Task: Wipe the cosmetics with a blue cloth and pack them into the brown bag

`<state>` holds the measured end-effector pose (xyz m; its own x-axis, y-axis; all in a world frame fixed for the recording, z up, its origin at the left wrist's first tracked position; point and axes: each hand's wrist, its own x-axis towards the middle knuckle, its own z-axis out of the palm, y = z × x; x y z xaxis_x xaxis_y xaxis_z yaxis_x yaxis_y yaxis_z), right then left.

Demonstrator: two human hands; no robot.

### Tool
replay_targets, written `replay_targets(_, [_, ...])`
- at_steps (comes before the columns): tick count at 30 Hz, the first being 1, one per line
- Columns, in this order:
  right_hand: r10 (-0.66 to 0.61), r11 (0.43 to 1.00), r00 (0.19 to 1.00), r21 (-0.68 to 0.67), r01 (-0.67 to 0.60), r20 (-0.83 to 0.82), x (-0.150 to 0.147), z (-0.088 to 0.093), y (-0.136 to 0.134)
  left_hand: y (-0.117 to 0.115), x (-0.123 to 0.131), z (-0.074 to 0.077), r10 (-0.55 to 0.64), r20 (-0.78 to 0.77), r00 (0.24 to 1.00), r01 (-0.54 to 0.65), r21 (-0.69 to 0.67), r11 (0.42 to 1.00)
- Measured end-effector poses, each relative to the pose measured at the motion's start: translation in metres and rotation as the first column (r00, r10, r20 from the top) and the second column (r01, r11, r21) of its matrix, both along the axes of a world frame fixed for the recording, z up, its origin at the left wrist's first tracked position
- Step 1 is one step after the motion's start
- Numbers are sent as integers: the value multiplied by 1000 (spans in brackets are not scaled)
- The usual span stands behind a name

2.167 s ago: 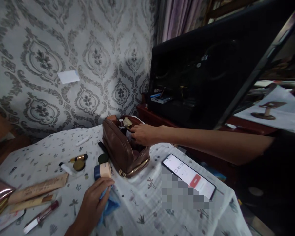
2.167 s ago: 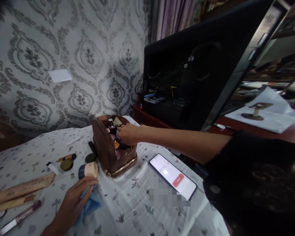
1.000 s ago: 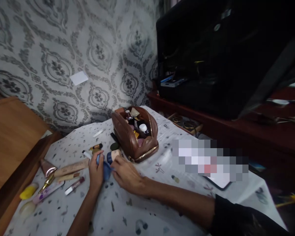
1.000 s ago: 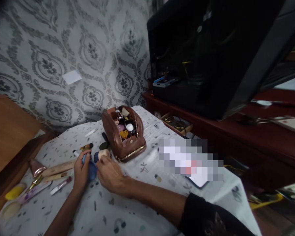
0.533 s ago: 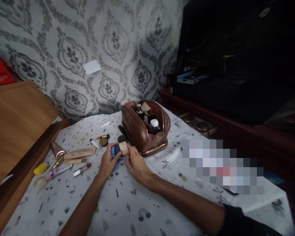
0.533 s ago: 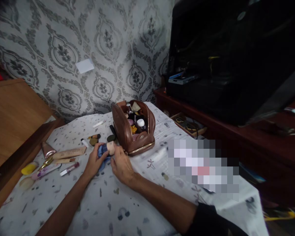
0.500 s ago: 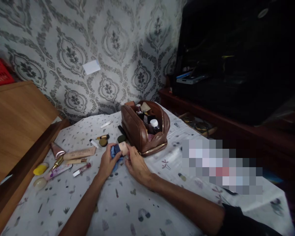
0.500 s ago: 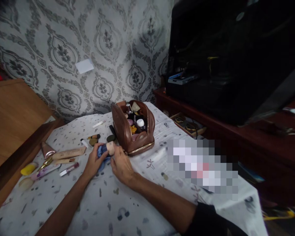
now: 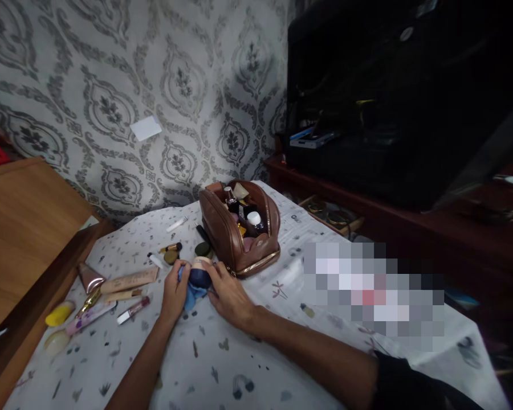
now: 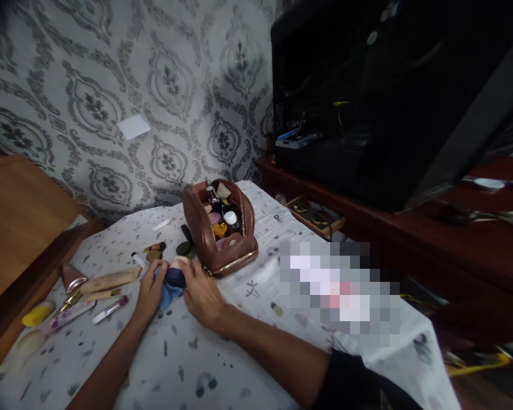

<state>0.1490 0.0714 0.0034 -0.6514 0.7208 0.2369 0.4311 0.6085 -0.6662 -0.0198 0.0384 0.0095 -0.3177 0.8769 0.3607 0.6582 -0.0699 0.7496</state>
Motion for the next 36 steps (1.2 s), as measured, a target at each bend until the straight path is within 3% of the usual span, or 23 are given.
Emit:
replay_targets(9, [7, 1000, 1000, 6, -7, -13, -1, -2, -2, -3, 5, -1, -122, 27, 992, 120, 69, 990])
replay_targets(15, [2, 998, 1000, 60, -1, -6, -3, -3, -2, 0, 7, -1, -42, -12, 999, 43, 92, 995])
replay_targets(20, [32, 994, 997, 104, -25, -65, -7, -8, -1, 3, 7, 1, -93, -34, 995, 94, 40, 995])
replay_targets(23, [92, 988, 989, 132, -76, -120, -8, -8, 0, 4, 4, 2, -48, -10, 999, 49, 47, 998])
replay_targets(30, [116, 993, 925, 54, -104, -362, -8, -6, 7, 6, 3, 5, -98, 89, 991, 96, 19, 995])
replay_targets(36, [87, 996, 938, 2, -92, -335, -8, -6, 5, 6, 0, 3, -137, 197, 971, 139, 4, 990])
